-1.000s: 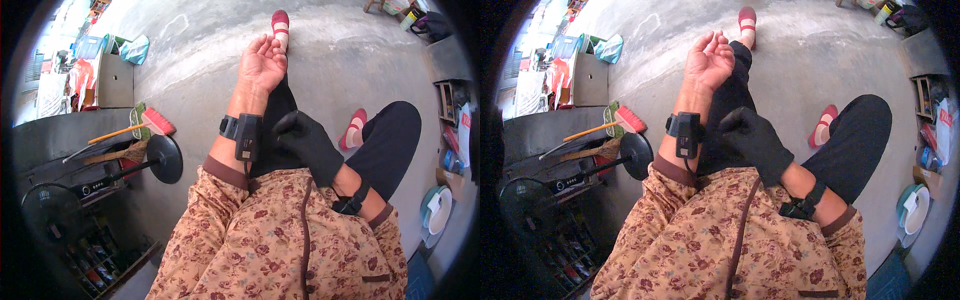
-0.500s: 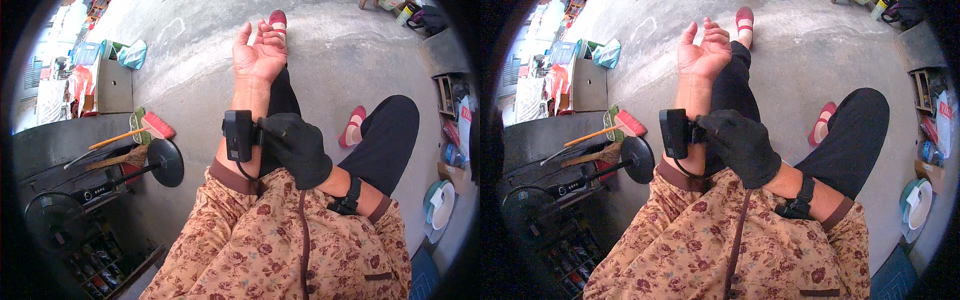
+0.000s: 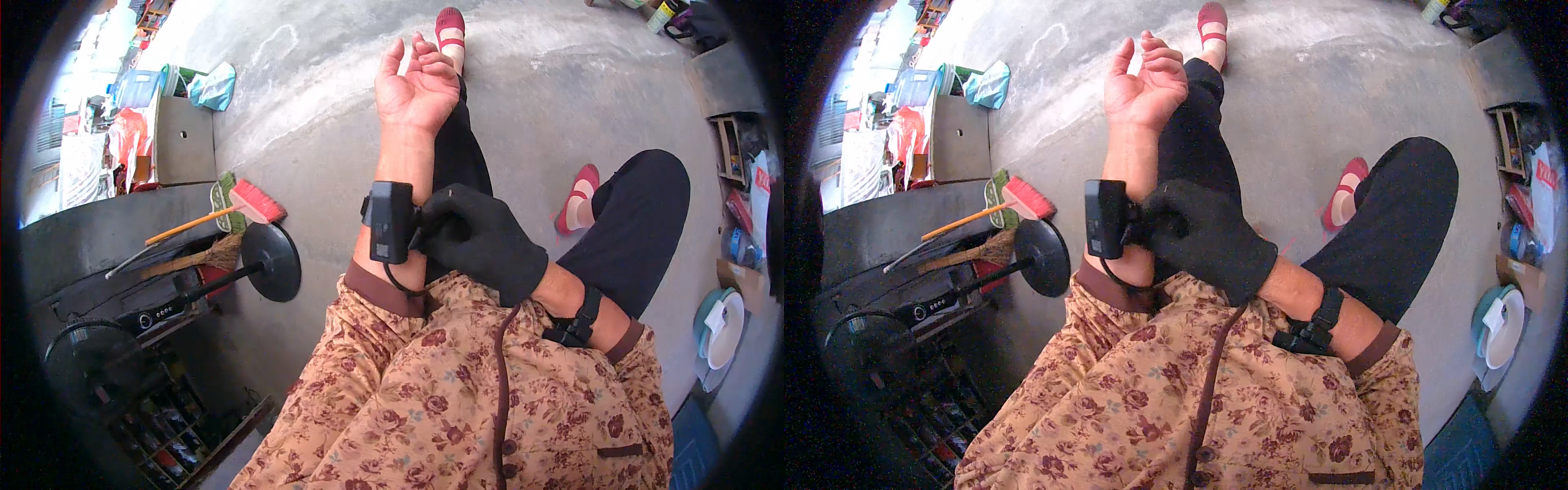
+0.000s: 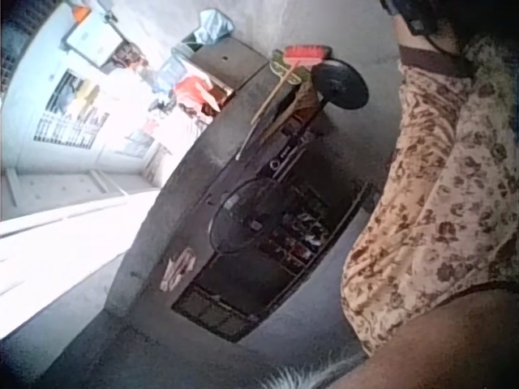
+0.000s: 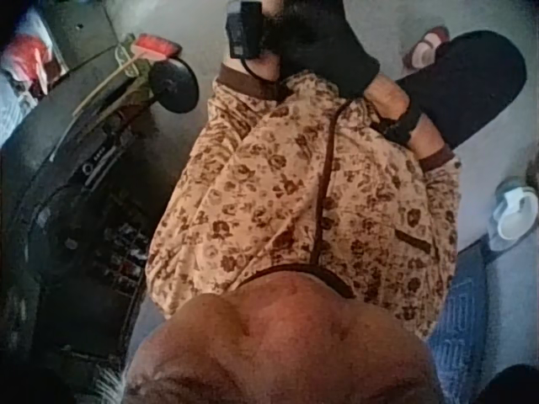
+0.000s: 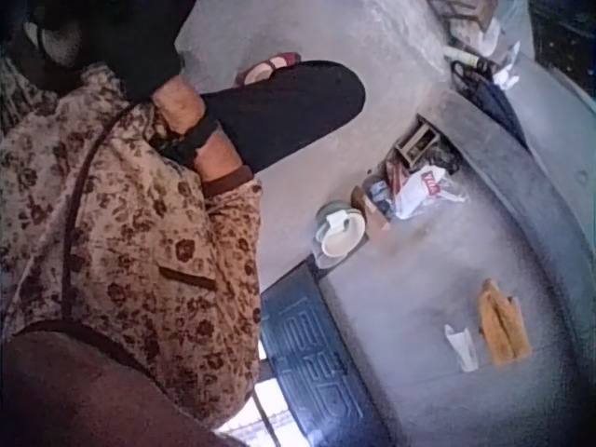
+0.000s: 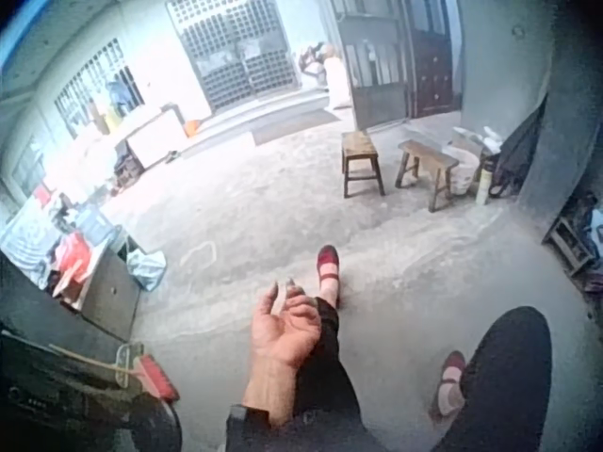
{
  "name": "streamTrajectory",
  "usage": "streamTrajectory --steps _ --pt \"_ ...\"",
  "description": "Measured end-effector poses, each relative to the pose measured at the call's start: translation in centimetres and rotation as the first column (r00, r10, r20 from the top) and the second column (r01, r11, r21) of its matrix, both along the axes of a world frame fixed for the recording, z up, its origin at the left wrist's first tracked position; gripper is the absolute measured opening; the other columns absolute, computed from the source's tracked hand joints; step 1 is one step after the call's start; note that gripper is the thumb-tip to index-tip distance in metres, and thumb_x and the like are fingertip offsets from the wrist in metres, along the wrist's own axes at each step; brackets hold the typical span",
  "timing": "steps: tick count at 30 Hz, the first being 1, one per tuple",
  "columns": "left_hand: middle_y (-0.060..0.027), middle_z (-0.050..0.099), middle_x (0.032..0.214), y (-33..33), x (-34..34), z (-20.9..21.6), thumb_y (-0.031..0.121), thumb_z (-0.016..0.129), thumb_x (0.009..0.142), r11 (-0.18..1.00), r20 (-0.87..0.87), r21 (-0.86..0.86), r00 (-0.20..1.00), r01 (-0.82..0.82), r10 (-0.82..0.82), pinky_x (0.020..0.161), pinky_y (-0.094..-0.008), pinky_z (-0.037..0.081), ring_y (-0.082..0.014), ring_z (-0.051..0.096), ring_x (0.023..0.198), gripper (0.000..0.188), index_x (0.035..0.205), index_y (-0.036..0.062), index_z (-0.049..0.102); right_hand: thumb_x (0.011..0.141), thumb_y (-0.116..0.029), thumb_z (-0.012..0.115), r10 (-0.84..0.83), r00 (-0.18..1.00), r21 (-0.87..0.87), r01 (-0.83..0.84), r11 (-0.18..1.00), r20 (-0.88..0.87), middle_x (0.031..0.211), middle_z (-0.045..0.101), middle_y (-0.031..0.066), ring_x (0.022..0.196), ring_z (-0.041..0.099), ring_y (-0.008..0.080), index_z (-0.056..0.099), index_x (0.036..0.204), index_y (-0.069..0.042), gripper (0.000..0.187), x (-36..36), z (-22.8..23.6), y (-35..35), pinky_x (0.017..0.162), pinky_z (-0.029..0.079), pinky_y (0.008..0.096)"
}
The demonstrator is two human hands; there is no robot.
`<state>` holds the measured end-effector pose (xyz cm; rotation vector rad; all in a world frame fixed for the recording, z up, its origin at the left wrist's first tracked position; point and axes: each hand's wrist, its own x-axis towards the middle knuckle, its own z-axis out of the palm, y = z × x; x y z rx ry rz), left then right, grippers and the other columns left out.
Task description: The recorder is winding a long red string onto a black frame or tool while sitting.
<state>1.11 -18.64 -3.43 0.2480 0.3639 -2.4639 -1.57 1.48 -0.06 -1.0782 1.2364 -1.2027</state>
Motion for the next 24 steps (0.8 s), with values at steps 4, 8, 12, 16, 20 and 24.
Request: streamTrajectory --steps 4,8,12,16,20,24 --pt "-0.0022 0.056 0.077 0.2 -0.1 -0.2 0.025 0.058 0.087 1.0 0.067 0.008 0.998 0.01 -0.011 0.056 -0.0223 0.047 -0.0129 0.052 0.065 0.021 0.094 0.0045 0.057 0.074 -0.003 0.07 0.09 0.945 -0.103 -0.129 0.986 -0.316 0.096 0.059 0.0046 0.086 0.058 0.0118 0.059 0.093 -0.006 0.022 -0.4 -0.6 0.4 0.074 0.048 0.027" --pt "-0.0026 0.058 0.077 0.7 -0.5 -0.4 0.024 0.056 0.089 0.997 0.083 0.024 0.993 0.077 -0.078 0.056 -0.022 0.047 -0.0124 0.054 0.064 0.021 0.092 0.0034 0.057 0.075 0.003 0.067 0.106 0.986 -0.114 -0.092 0.989 0.131 0.094 0.058 0.006 0.085 0.058 0.0142 0.058 0.092 -0.004 0.021 -0.2 -1.2 0.7 0.076 0.048 0.0265" --pt "-0.004 0.055 0.077 1.0 -0.5 -0.9 0.017 0.057 0.086 0.997 0.051 0.029 0.996 0.07 -0.072 0.054 -0.0224 0.045 -0.0132 0.049 0.064 0.019 0.094 0.0002 0.058 0.076 0.002 0.068 0.198 0.957 0.028 -0.208 0.978 0.214 0.097 0.06 0.0055 0.087 0.058 0.0133 0.06 0.092 -0.003 0.018 -0.6 -1.7 0.8 0.079 0.048 0.0266" --pt "-0.0032 0.058 0.077 1.3 0.0 -1.4 0.02 0.054 0.09 0.978 0.074 -0.018 0.975 0.209 -0.207 0.054 -0.0211 0.046 -0.012 0.053 0.063 0.018 0.093 0.0028 0.057 0.08 -0.005 0.068 0.329 0.932 -0.005 -0.332 0.943 0.149 0.088 0.063 0.0049 0.085 0.058 0.0107 0.062 0.093 -0.003 0.015 -2.2 -2.7 0.9 0.079 0.048 0.0282" --pt "-0.0048 0.06 0.075 3.8 -0.3 -2.2 0.017 0.054 0.09 0.951 0.346 -0.158 0.917 0.268 -0.201 0.054 -0.0224 0.048 -0.0122 0.055 0.061 0.015 0.091 0.0022 0.058 0.079 -0.006 0.069 0.263 0.95 0.06 -0.276 0.959 0.166 0.089 0.066 0.0059 0.086 0.06 0.0123 0.064 0.093 -0.002 0.015 -2.8 -3.9 1.1 0.08 0.049 0.0286" --pt "-0.0067 0.063 0.079 8.4 -1.1 -4.1 0.017 0.057 0.091 0.512 0.894 -0.413 0.444 0.754 0.067 0.053 -0.0245 0.051 -0.0124 0.059 0.061 0.017 0.097 0.0007 0.059 0.08 -0.01 0.067 0.331 0.941 0.028 -0.33 0.943 -0.063 0.091 0.068 0.0083 0.082 0.063 0.0184 0.064 0.095 -0.004 0.017 -2.7 -3.1 1.5 0.078 0.05 0.0322"
